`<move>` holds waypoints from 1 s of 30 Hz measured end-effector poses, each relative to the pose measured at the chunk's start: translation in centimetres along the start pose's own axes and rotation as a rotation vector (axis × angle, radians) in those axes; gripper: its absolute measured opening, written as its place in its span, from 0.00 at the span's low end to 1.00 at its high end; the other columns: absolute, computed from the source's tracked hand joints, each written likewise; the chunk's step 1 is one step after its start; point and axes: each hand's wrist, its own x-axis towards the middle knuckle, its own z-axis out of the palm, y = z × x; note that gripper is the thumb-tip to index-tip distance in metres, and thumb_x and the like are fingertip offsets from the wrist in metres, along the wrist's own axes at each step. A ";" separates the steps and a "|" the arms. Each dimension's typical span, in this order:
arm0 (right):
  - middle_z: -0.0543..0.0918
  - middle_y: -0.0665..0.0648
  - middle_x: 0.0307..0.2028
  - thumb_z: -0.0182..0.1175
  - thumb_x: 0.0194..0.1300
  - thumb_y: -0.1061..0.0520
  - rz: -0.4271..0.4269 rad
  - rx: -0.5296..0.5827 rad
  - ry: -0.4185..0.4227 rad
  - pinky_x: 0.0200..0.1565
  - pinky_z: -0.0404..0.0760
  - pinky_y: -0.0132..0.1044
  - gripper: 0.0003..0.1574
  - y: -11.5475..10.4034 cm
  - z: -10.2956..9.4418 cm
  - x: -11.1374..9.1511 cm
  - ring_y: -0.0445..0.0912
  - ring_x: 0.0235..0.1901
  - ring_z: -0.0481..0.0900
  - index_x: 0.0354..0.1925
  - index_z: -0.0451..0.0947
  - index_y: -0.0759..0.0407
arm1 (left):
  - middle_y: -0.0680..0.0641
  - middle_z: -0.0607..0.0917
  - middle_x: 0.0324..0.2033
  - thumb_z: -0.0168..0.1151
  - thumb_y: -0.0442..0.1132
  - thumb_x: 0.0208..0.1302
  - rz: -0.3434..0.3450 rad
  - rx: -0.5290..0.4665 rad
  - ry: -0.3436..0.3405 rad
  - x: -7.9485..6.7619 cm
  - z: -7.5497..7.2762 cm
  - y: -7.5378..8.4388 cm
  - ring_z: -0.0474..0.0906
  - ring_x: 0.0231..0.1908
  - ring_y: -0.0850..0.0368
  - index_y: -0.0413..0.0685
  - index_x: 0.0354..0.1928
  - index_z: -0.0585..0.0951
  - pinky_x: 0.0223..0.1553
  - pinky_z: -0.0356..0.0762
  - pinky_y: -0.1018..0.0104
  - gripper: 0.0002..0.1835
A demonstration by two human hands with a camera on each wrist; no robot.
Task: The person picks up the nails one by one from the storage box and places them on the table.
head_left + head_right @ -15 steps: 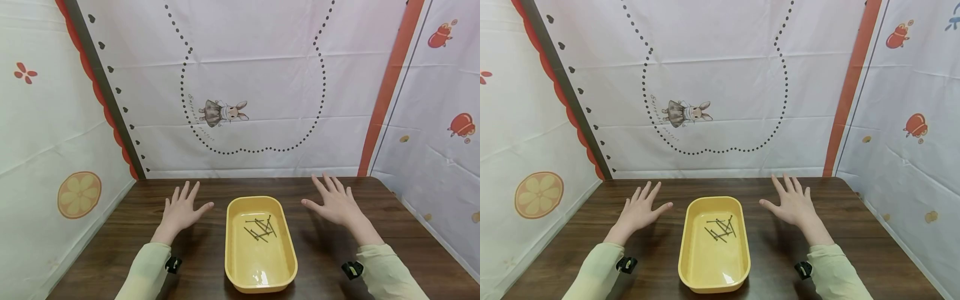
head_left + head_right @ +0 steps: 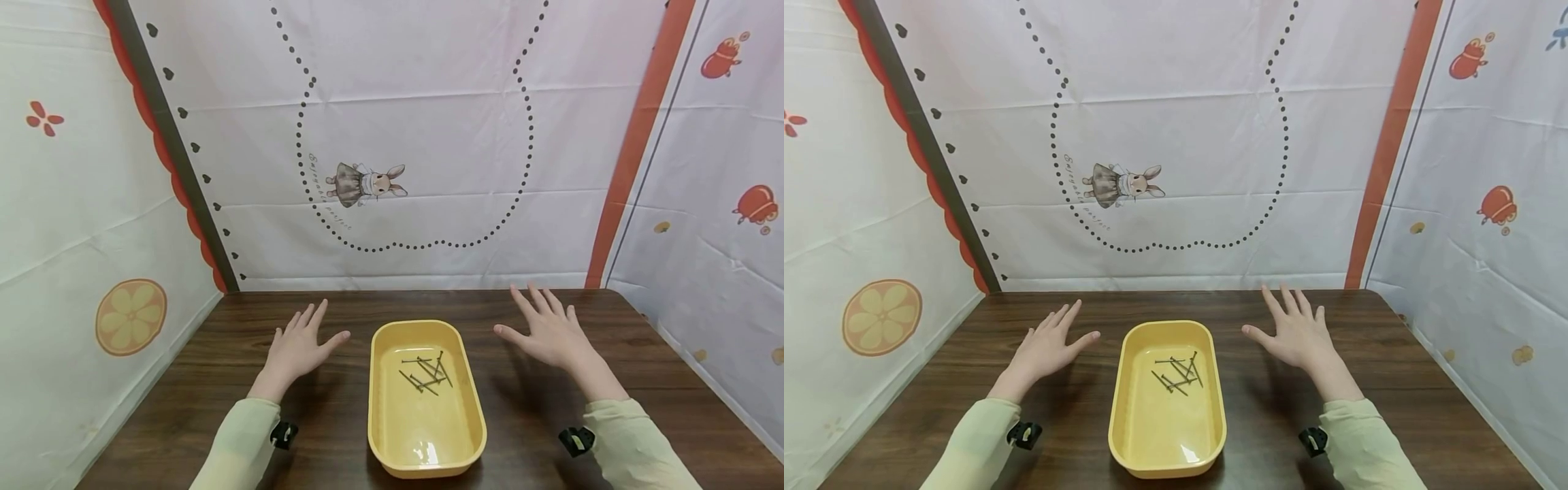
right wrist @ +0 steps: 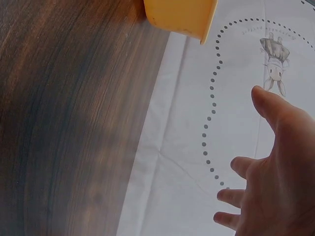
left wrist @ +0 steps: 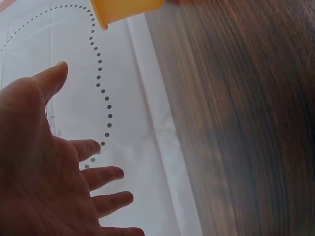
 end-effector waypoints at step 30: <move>0.50 0.71 0.76 0.46 0.64 0.21 0.001 -0.002 0.004 0.66 0.50 0.77 0.58 0.1 0.4 0.0 0.73 0.73 0.48 0.78 0.48 0.53 | 0.30 0.68 0.68 0.52 0.67 0.67 -0.034 -0.354 -0.088 -0.5 2.0 2.1 0.61 0.70 0.31 0.42 0.76 0.55 0.66 0.64 0.32 0.47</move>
